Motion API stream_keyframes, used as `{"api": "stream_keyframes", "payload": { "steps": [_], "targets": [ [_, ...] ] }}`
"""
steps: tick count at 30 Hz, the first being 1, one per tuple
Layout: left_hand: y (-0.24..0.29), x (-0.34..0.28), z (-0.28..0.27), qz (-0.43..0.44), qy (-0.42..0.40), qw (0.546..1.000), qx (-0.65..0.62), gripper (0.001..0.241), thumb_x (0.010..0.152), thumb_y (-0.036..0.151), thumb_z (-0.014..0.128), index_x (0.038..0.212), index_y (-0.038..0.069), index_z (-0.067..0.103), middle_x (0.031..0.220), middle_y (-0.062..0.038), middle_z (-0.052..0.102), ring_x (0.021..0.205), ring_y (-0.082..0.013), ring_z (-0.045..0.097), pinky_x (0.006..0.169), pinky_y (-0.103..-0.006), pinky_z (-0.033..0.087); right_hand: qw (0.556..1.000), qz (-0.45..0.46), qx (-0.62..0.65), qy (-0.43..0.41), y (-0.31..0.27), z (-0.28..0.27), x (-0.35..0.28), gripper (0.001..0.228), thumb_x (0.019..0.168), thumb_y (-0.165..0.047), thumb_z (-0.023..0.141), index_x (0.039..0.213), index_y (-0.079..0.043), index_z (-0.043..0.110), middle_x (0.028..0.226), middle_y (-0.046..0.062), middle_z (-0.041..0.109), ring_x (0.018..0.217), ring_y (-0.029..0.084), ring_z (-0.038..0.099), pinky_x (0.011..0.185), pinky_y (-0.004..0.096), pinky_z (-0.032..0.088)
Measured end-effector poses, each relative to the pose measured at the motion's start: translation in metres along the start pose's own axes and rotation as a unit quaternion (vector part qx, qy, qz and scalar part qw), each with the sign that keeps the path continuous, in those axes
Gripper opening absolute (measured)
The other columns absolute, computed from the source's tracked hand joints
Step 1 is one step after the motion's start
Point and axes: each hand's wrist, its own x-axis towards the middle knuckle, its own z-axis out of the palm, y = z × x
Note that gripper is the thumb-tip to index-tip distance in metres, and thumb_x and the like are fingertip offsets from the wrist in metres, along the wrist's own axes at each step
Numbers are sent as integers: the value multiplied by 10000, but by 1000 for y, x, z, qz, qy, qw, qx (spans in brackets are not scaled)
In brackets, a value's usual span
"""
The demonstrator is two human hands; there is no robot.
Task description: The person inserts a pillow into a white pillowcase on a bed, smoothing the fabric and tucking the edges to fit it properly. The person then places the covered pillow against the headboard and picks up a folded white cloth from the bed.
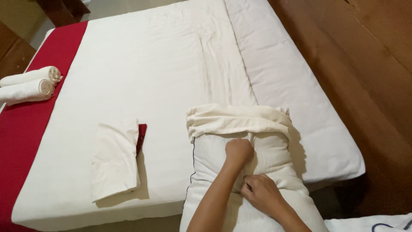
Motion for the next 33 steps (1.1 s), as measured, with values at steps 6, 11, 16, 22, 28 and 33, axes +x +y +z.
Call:
{"api": "stream_keyframes", "payload": {
  "steps": [6, 11, 16, 22, 28, 33],
  "targets": [
    [-20, -36, -10, 59, 103, 985, -127, 411, 909, 361, 546, 729, 32, 713, 720, -186, 701, 628, -419, 629, 624, -494, 512, 969, 152, 193, -21, 11, -45, 23, 126, 896, -111, 589, 887, -128, 714, 692, -11, 654, 615, 123, 509, 614, 285, 430],
    [-17, -82, -41, 107, 50, 963, -240, 472, 948, 429, 520, 706, 34, 610, 652, -263, 632, 748, -535, 677, 673, -614, 498, 927, 264, 143, 226, 43, -92, 71, 809, 902, -98, 561, 1625, -130, 199, 1405, 405, 513, 1281, 570, 521, 1099, 663, 413],
    [-11, -106, -36, 172, 62, 961, -208, 418, 929, 393, 544, 691, 51, 570, 625, -250, 611, 699, -511, 669, 630, -600, 488, 895, 289, 214, 264, 107, -94, 123, 517, 990, -196, 492, 1489, -312, 421, 1347, 301, 594, 1285, 502, 535, 1076, 580, 438],
    [0, -123, -33, 208, 69, 960, -176, 393, 938, 391, 531, 711, 73, 575, 656, -223, 630, 712, -469, 689, 625, -571, 507, 916, 172, 197, 305, 146, -119, 181, 431, 950, -256, 632, 1349, -227, 472, 1241, 275, 641, 1190, 523, 589, 971, 629, 456],
    [4, -58, -9, 147, 45, 979, -137, 511, 930, 446, 482, 685, 31, 651, 681, -264, 667, 766, -489, 707, 693, -603, 517, 949, 41, 167, 264, 1, -133, 166, 410, 923, -240, 591, 1312, -242, 459, 1151, 213, 708, 1153, 475, 637, 997, 602, 433],
    [-28, -3, 7, 52, -8, 992, -115, 536, 965, 484, 385, 1027, 73, 724, 1036, -200, 760, 1051, -395, 727, 919, -518, 543, 942, 15, 272, 194, -52, -67, 128, 466, 869, -208, 610, 1312, -190, 465, 1083, 282, 703, 1096, 455, 675, 991, 594, 452]
  ]
}}
